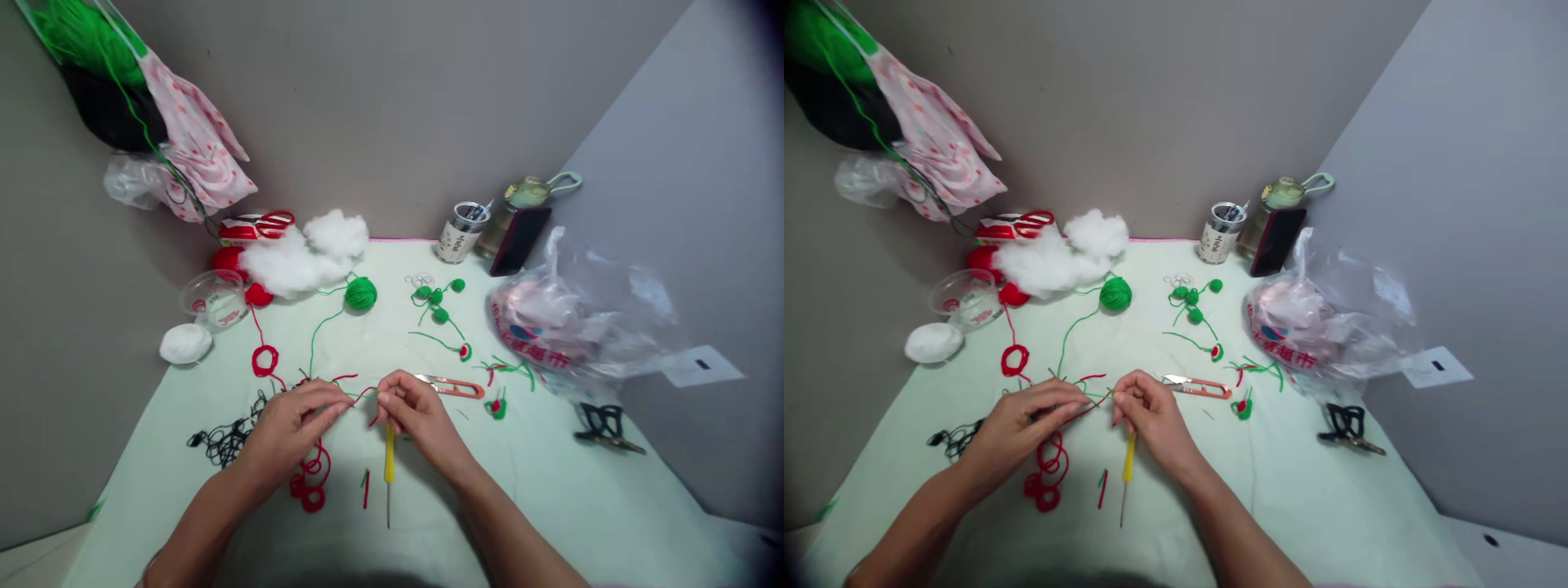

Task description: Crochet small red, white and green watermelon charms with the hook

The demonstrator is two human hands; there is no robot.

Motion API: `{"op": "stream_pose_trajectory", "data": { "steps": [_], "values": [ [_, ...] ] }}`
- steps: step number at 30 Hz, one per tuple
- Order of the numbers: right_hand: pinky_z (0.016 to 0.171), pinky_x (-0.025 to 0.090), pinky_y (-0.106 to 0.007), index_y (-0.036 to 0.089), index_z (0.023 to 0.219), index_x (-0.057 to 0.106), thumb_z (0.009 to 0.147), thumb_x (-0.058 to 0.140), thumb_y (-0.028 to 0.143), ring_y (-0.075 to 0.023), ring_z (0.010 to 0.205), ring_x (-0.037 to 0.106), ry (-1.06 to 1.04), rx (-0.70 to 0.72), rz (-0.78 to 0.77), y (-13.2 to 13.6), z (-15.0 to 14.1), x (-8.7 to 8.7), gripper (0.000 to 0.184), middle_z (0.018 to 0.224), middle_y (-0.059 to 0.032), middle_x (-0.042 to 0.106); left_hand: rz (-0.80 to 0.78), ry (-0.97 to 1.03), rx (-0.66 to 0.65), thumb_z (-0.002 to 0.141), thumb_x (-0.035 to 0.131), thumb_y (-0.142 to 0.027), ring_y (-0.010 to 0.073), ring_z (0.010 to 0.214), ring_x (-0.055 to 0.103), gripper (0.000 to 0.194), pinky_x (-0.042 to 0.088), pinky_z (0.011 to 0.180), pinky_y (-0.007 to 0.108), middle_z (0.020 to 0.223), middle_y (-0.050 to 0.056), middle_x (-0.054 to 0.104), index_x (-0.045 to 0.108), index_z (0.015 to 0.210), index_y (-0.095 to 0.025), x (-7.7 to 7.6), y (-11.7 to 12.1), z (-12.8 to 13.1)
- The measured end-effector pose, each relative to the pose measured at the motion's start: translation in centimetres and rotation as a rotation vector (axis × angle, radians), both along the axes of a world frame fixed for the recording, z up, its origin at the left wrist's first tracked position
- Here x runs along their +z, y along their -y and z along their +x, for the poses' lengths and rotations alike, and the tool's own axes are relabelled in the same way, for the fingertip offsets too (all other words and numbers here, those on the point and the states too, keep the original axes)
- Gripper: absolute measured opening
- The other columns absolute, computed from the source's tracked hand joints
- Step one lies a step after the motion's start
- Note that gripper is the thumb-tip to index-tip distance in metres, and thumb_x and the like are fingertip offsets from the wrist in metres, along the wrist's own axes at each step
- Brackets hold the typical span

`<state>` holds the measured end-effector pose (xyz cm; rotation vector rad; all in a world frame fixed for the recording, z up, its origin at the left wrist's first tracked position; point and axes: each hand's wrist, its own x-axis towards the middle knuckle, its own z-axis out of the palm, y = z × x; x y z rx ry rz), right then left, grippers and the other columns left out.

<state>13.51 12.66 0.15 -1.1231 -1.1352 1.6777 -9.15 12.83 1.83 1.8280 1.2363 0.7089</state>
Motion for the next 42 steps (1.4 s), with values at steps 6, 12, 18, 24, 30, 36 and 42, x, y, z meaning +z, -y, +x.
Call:
{"op": "stream_pose_trajectory", "data": {
  "steps": [6,12,18,24,30,36,42],
  "values": [
    [0.052,0.036,-0.024,0.019,0.086,0.065,0.087,0.077,0.052,-0.0092,0.053,0.046,0.02,-0.067,-0.009,-0.2,0.0,-0.2,0.035,0.067,0.0016,0.067,-0.034,-0.16,0.078,0.098,0.063,-0.04,0.0253,0.099,0.076,0.023,0.058,0.087,0.036,0.109,0.004,0.081,0.081,0.098,-0.027,-1.2,-1.9,-0.5],
    [0.051,0.037,-0.025,0.02,0.085,0.067,0.086,0.078,0.051,-0.0096,0.051,0.046,0.024,-0.12,-0.012,-0.3,-0.2,-0.3,0.033,0.066,0.0009,0.068,0.344,-0.237,0.183,0.093,0.069,-0.032,0.038,0.128,0.06,0.012,0.046,0.11,0.058,0.133,0.016,0.073,0.066,0.088,-0.022,0.6,-2.5,2.4],
    [0.05,0.036,-0.025,0.02,0.082,0.066,0.085,0.08,0.05,-0.0092,0.049,0.046,0.001,-0.176,0.019,-0.5,-0.1,-0.4,0.033,0.062,0.0036,0.064,-0.163,0.248,0.054,0.097,0.062,-0.032,0.0224,0.087,0.076,0.028,0.061,0.079,0.036,0.115,0.011,0.079,0.064,0.122,-0.021,-0.2,-1.5,6.2],
    [0.051,0.038,-0.025,0.02,0.083,0.067,0.085,0.081,0.05,-0.0093,0.049,0.048,-0.011,-0.193,-0.001,-0.4,-0.1,-0.8,0.033,0.063,0.0032,0.065,-0.379,0.465,0.131,0.086,0.074,-0.03,0.02,0.078,0.074,0.023,0.056,0.076,0.031,0.08,0.002,0.078,0.069,0.106,-0.021,-2.6,-1.4,6.3],
    [0.054,0.045,-0.026,0.02,0.085,0.069,0.083,0.083,0.049,-0.0104,0.051,0.052,-0.01,-0.202,-0.038,-0.3,-0.3,-1.2,0.033,0.064,0.0018,0.067,-0.481,0.545,0.132,0.08,0.078,-0.031,0.019,0.075,0.073,0.018,0.057,0.073,0.031,0.078,0.002,0.077,0.07,0.091,-0.019,-2.9,-1.7,5.8],
    [0.058,0.046,-0.028,0.021,0.082,0.075,0.08,0.086,0.046,-0.0124,0.058,0.053,0.05,-0.219,-0.03,-0.5,-0.2,-1.4,0.027,0.069,0.0005,0.067,-0.511,0.556,0.178,0.076,0.081,-0.03,0.0154,0.063,0.065,0.015,0.051,0.063,0.027,0.068,0.0,0.071,0.073,0.078,-0.018,-3.1,-2.1,5.4],
    [0.06,0.048,-0.03,0.021,0.086,0.079,0.082,0.084,0.049,-0.0146,0.063,0.058,0.059,-0.261,-0.048,-0.7,0.1,-1.8,0.029,0.072,-0.0018,0.07,-0.504,0.602,0.287,0.081,0.079,-0.037,0.0149,0.062,0.061,0.02,0.05,0.065,0.027,0.063,-0.001,0.067,0.073,0.079,-0.018,-3.4,-2.2,5.4]
  ]
}}
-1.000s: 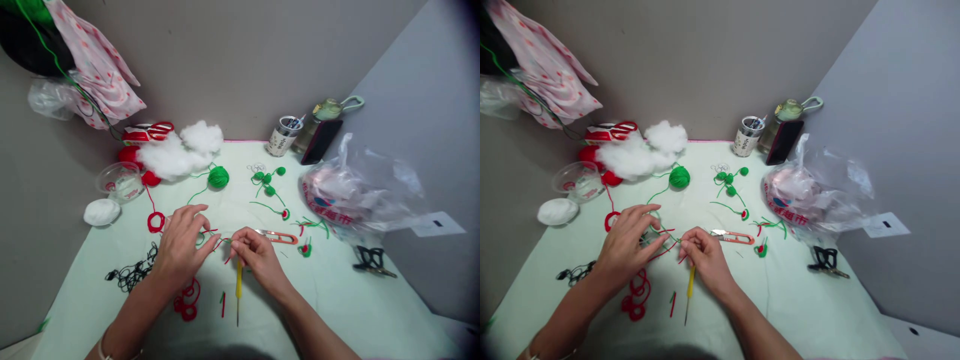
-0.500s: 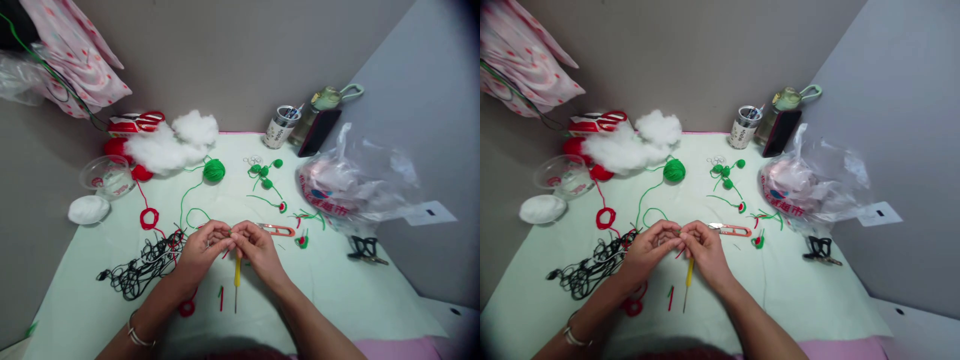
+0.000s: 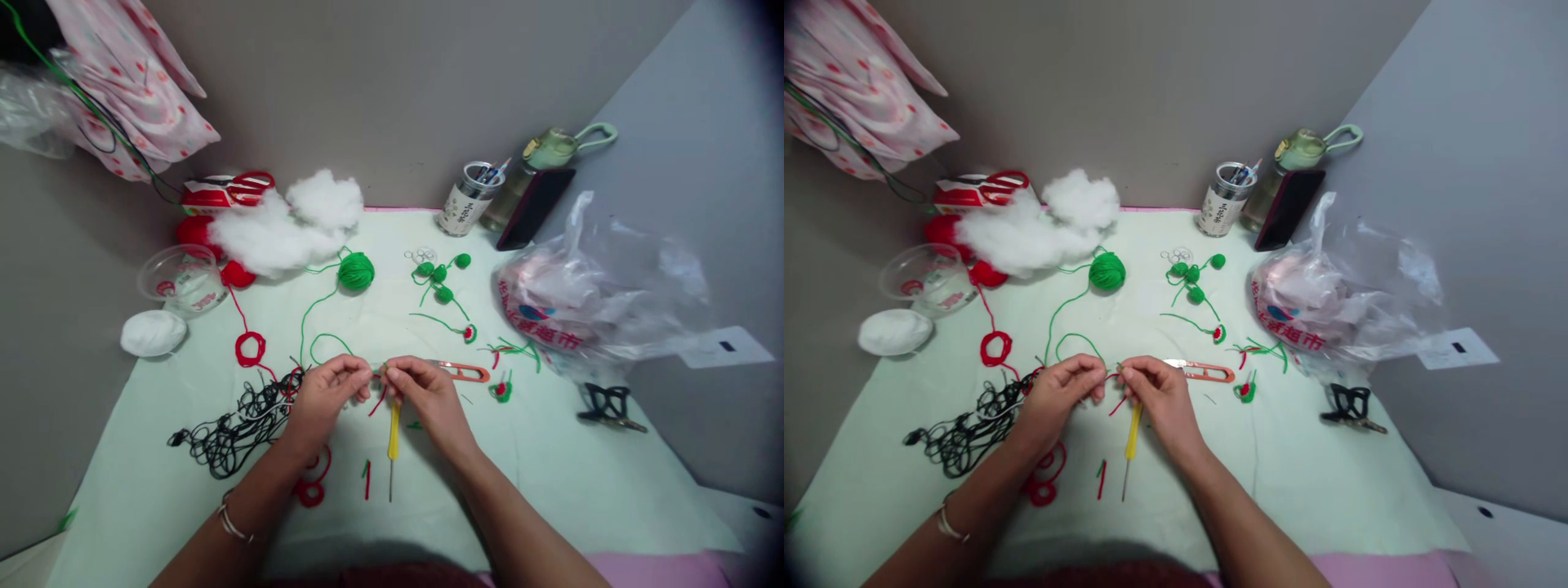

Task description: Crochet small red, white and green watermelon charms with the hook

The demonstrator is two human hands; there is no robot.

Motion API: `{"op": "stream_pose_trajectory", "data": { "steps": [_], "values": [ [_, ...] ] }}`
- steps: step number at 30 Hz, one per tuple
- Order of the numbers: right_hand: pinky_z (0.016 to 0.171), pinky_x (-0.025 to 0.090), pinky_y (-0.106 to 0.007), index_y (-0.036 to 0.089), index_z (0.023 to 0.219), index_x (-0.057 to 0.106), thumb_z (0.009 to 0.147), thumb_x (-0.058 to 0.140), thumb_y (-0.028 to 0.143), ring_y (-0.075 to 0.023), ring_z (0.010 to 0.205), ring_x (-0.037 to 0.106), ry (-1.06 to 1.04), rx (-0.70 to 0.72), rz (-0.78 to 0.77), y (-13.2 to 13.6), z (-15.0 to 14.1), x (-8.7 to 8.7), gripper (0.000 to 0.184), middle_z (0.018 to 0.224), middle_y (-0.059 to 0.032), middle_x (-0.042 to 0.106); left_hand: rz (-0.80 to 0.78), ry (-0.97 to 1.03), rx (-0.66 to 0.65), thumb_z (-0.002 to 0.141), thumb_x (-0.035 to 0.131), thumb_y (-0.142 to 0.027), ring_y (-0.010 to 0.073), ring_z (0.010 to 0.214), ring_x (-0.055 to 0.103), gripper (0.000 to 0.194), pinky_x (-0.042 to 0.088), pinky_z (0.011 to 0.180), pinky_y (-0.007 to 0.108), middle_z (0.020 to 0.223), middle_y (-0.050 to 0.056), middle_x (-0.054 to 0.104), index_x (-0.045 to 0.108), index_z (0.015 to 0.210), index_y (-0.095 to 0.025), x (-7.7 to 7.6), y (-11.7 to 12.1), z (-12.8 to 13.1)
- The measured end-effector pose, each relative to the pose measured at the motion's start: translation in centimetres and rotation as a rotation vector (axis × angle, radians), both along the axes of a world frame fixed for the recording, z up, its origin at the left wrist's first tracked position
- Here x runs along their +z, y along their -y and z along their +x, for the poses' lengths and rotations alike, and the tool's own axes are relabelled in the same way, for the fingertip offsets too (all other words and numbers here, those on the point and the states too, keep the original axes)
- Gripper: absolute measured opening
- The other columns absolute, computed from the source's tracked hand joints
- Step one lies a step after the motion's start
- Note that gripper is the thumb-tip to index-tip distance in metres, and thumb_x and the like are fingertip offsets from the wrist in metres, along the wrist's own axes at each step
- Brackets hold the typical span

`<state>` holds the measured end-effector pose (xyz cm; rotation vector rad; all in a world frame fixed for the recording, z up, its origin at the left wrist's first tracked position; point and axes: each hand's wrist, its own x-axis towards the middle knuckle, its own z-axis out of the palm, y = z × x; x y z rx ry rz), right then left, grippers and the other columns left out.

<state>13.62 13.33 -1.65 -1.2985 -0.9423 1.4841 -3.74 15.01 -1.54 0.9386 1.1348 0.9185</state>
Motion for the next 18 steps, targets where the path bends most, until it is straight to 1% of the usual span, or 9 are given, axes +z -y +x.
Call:
{"op": "stream_pose_trajectory", "data": {
  "steps": [2,4,8,11,13,16,18],
  "values": [
    [0.059,0.05,-0.029,0.019,0.088,0.079,0.082,0.083,0.051,-0.0145,0.063,0.06,-0.013,0.015,-0.013,0.0,0.0,-0.1,0.032,0.074,-0.0037,0.074,-0.003,0.03,0.048,0.085,0.075,-0.04,0.0146,0.063,0.06,0.023,0.05,0.065,0.027,0.064,-0.001,0.067,0.071,0.082,-0.018,-0.3,0.3,0.4],
    [0.059,0.051,-0.028,0.018,0.087,0.079,0.082,0.083,0.051,-0.0143,0.062,0.062,-0.019,0.033,-0.019,0.0,-0.1,-0.1,0.033,0.073,-0.0045,0.075,-0.004,0.053,0.077,0.085,0.074,-0.04,0.0143,0.063,0.06,0.022,0.05,0.066,0.027,0.066,-0.001,0.067,0.069,0.082,-0.018,-0.5,0.7,1.0],
    [0.058,0.052,-0.028,0.018,0.083,0.08,0.083,0.083,0.051,-0.015,0.061,0.063,-0.014,0.058,-0.008,0.1,-0.4,0.0,0.034,0.066,-0.0038,0.073,0.015,0.066,0.101,0.081,0.079,-0.035,0.0146,0.064,0.063,0.021,0.052,0.066,0.028,0.069,-0.001,0.068,0.067,0.083,-0.018,-0.7,1.3,2.0],
    [0.06,0.055,-0.03,0.019,0.082,0.08,0.083,0.083,0.051,-0.0153,0.061,0.063,-0.001,0.057,0.012,0.2,-0.5,-0.1,0.032,0.066,-0.0031,0.073,0.03,0.068,0.123,0.077,0.084,-0.033,0.0151,0.066,0.066,0.026,0.053,0.066,0.028,0.071,-0.003,0.068,0.065,0.09,-0.02,-0.7,1.4,2.1],
    [0.061,0.055,-0.03,0.019,0.081,0.08,0.083,0.083,0.05,-0.0153,0.061,0.063,0.01,0.053,0.026,0.2,-0.5,-0.1,0.031,0.066,-0.0026,0.073,0.031,0.073,0.117,0.076,0.084,-0.032,0.0153,0.066,0.067,0.028,0.054,0.067,0.028,0.071,-0.003,0.069,0.066,0.094,-0.02,-0.7,1.2,2.1],
    [0.063,0.055,-0.031,0.02,0.08,0.08,0.083,0.082,0.048,-0.0159,0.062,0.063,0.019,0.061,0.045,0.3,-0.4,0.0,0.028,0.067,-0.002,0.073,0.031,0.081,0.098,0.077,0.083,-0.031,0.0155,0.066,0.066,0.022,0.054,0.066,0.028,0.069,-0.001,0.069,0.07,0.089,-0.018,-0.9,1.0,1.9],
    [0.065,0.055,-0.032,0.021,0.081,0.08,0.085,0.08,0.046,-0.0167,0.064,0.064,0.023,0.079,0.057,0.3,-0.3,0.2,0.026,0.068,-0.0023,0.073,0.034,0.085,0.102,0.077,0.083,-0.031,0.0149,0.065,0.064,0.02,0.053,0.066,0.027,0.069,-0.001,0.069,0.07,0.085,-0.018,-1.0,0.9,1.9]
  ]
}}
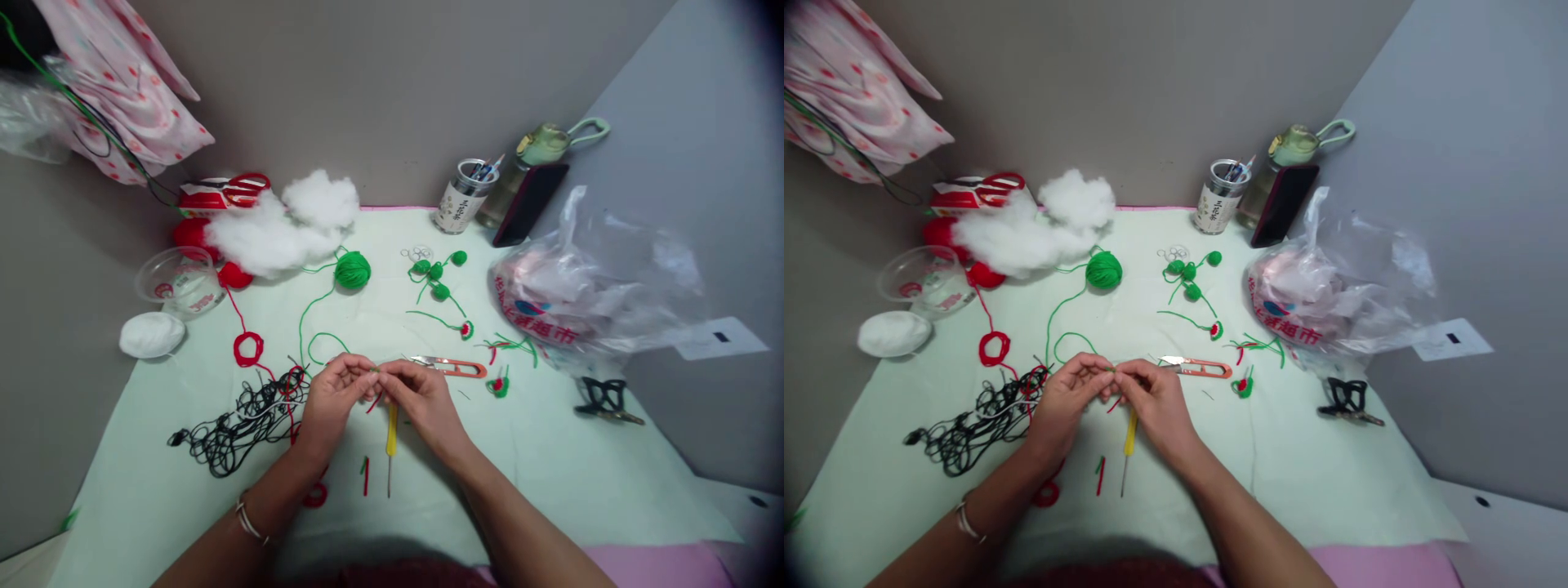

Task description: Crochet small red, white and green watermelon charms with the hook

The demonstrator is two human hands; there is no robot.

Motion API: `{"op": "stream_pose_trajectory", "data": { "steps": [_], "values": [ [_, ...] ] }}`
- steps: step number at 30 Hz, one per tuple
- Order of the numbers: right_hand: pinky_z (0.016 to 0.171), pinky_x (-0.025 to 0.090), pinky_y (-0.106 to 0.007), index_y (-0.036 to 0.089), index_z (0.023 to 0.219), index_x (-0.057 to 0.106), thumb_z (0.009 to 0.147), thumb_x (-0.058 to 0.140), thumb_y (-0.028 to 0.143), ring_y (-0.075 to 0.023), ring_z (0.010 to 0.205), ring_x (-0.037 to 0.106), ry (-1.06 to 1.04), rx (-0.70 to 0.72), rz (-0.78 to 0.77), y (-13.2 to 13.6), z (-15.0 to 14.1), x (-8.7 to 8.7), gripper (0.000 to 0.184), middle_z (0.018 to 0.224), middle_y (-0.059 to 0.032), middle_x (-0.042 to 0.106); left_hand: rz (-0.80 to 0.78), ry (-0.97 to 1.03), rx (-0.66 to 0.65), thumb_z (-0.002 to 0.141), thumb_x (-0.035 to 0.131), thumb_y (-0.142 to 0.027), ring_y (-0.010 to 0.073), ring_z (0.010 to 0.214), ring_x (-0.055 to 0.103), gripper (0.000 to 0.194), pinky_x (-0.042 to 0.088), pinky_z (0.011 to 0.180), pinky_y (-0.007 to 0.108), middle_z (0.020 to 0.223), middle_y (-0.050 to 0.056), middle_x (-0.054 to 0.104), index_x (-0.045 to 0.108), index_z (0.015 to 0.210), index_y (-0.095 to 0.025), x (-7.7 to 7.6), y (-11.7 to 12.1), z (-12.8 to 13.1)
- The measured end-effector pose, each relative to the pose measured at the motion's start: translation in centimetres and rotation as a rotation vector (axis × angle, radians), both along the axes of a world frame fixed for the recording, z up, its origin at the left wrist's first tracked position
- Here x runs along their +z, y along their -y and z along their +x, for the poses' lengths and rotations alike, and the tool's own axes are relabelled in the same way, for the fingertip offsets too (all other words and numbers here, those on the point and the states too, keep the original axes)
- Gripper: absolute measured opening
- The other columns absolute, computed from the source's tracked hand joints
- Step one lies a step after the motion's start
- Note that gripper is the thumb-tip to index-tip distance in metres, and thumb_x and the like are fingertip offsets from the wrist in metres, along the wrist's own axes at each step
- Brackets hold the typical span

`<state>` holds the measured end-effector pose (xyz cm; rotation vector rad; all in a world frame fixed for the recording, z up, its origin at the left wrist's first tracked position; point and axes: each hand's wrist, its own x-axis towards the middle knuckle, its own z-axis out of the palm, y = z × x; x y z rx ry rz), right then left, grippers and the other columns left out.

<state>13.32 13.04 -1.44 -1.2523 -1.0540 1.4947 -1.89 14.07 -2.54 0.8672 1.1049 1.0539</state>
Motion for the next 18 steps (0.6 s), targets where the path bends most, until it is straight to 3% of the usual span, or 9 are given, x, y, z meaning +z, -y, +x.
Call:
{"op": "stream_pose_trajectory", "data": {
  "steps": [4,8,18],
  "values": [
    [0.069,0.056,-0.032,0.02,0.086,0.079,0.091,0.075,0.046,-0.0172,0.069,0.068,0.017,0.04,0.015,0.1,0.1,0.2,0.026,0.075,-0.0039,0.076,-0.004,-0.004,0.011,0.077,0.082,-0.032,0.0136,0.063,0.061,0.019,0.051,0.064,0.027,0.069,-0.002,0.068,0.069,0.081,-0.019,-0.18,-0.1,-0.2],
    [0.061,0.053,-0.029,0.021,0.093,0.072,0.088,0.079,0.048,-0.0158,0.064,0.069,-0.025,0.001,-0.022,0.23,0.01,-0.15,0.028,0.074,-0.0018,0.076,-0.025,-0.021,-0.019,0.077,0.082,-0.033,0.0139,0.063,0.061,0.02,0.051,0.065,0.027,0.067,-0.002,0.068,0.07,0.081,-0.018,-0.15,-0.2,-0.48],
    [0.059,0.055,-0.029,0.021,0.085,0.067,0.087,0.079,0.049,-0.0141,0.058,0.067,-0.044,-0.007,0.006,0.18,0.17,-0.13,0.03,0.07,0.0002,0.071,-0.049,0.01,-0.12,0.075,0.085,-0.033,0.0136,0.062,0.059,0.023,0.049,0.064,0.027,0.068,0.0,0.069,0.071,0.083,-0.017,0.09,-0.51,-0.67]
  ]
}}
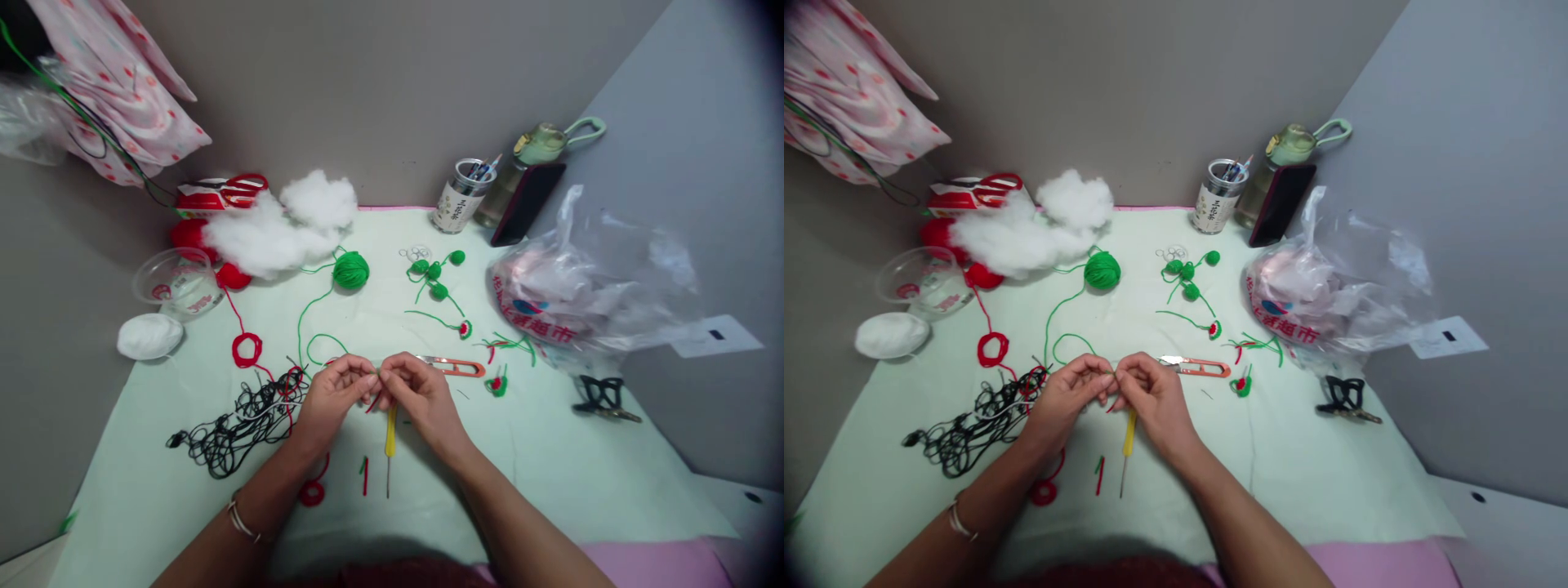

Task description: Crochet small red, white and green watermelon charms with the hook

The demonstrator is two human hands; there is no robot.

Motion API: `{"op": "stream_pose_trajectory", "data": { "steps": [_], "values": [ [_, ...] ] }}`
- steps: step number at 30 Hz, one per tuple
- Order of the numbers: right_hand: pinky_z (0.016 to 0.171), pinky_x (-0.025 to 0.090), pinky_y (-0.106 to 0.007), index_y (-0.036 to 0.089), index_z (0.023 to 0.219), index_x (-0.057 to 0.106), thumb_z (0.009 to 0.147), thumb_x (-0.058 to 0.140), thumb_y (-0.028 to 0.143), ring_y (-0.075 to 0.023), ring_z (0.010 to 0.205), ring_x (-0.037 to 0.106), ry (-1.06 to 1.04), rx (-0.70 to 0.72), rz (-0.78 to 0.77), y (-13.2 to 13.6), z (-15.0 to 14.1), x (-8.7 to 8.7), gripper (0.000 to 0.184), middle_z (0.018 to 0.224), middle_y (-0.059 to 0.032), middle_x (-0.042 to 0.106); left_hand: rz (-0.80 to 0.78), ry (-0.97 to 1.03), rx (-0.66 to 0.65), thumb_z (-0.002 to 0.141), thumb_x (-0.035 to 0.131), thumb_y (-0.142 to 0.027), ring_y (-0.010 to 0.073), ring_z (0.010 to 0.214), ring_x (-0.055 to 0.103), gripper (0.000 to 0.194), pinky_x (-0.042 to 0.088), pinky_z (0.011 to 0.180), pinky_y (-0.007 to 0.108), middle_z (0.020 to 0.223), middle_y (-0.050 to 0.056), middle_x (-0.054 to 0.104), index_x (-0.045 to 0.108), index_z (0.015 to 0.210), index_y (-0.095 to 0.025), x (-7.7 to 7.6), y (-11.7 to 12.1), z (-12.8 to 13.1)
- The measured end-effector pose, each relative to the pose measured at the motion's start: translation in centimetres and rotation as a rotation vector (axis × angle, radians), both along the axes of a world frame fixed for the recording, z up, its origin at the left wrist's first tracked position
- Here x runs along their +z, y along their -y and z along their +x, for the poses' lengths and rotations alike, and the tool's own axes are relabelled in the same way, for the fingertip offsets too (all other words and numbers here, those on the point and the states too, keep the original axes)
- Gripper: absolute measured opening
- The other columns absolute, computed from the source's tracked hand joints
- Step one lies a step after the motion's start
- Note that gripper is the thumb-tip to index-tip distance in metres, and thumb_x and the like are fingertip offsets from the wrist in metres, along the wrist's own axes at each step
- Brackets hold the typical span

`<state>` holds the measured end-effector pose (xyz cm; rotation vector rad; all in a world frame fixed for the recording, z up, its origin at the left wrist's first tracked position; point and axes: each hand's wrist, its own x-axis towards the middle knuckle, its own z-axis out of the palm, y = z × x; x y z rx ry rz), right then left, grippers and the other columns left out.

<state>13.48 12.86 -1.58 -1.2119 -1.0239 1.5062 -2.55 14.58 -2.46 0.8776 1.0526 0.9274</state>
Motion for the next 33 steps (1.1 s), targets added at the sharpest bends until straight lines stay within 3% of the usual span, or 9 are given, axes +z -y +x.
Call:
{"op": "stream_pose_trajectory", "data": {
  "steps": [8,12,15,19,23,27,33],
  "values": [
    [0.059,0.051,-0.028,0.021,0.09,0.066,0.093,0.071,0.045,-0.0148,0.06,0.066,0.043,0.004,-0.01,0.0,0.0,-0.5,0.024,0.071,-0.0002,0.072,-0.009,0.021,0.031,0.077,0.083,-0.034,0.0133,0.063,0.059,0.022,0.048,0.064,0.026,0.069,0.0,0.069,0.07,0.083,-0.017,-0.2,0.2,0.1],
    [0.067,0.051,-0.03,0.023,0.095,0.069,0.095,0.066,0.028,-0.0173,0.074,0.067,0.41,0.035,0.229,0.2,0.3,-1.0,0.006,0.084,-0.0025,0.074,-0.02,0.006,0.089,0.084,0.076,-0.038,0.0107,0.056,0.051,0.023,0.042,0.059,0.024,0.061,-0.005,0.059,0.066,0.09,-0.019,-0.1,0.1,-0.1],
    [0.074,0.051,-0.032,0.023,0.091,0.071,0.097,0.063,0.02,-0.0193,0.081,0.066,0.584,0.1,0.38,0.4,0.5,-1.3,0.009,0.088,-0.0041,0.07,-0.023,-0.021,0.105,0.085,0.073,-0.042,0.0101,0.049,0.044,0.027,0.036,0.053,0.023,0.056,-0.01,0.048,0.06,0.092,-0.021,-0.2,0.0,-0.1],
    [0.079,0.053,-0.032,0.022,0.098,0.069,0.105,0.053,0.019,-0.0214,0.089,0.066,0.818,0.234,0.619,0.7,0.4,-1.5,0.018,0.095,-0.0078,0.071,0.027,-0.114,0.111,0.079,0.075,-0.043,0.0091,0.049,0.041,0.034,0.034,0.051,0.024,0.068,-0.009,0.054,0.051,0.093,-0.024,-0.4,-0.2,-0.2],
    [0.079,0.054,-0.032,0.021,0.1,0.065,0.107,0.047,0.017,-0.0213,0.09,0.066,0.894,0.251,0.675,0.8,0.4,-1.5,0.02,0.096,-0.0084,0.071,0.11,-0.298,0.107,0.076,0.076,-0.034,0.012,0.06,0.049,0.036,0.037,0.06,0.026,0.079,-0.005,0.063,0.042,0.086,-0.026,-0.5,-0.7,-1.1],
    [0.077,0.052,-0.032,0.021,0.102,0.062,0.107,0.043,0.014,-0.0216,0.09,0.064,0.925,0.267,0.682,0.6,0.8,-1.6,0.021,0.097,-0.0089,0.07,0.132,-0.438,-0.06,0.075,0.073,-0.022,0.017,0.071,0.055,0.031,0.039,0.071,0.029,0.078,-0.003,0.069,0.043,0.079,-0.026,0.1,-1.1,-2.0],
    [0.076,0.049,-0.03,0.021,0.097,0.065,0.105,0.047,0.011,-0.0206,0.092,0.064,0.859,0.369,0.656,0.6,1.2,-1.8,0.022,0.099,-0.0079,0.07,0.058,-0.377,-0.431,0.068,0.07,-0.012,0.0157,0.063,0.049,0.029,0.033,0.061,0.027,0.061,-0.007,0.059,0.044,0.064,-0.024,1.2,-1.4,-2.8]
  ]
}}
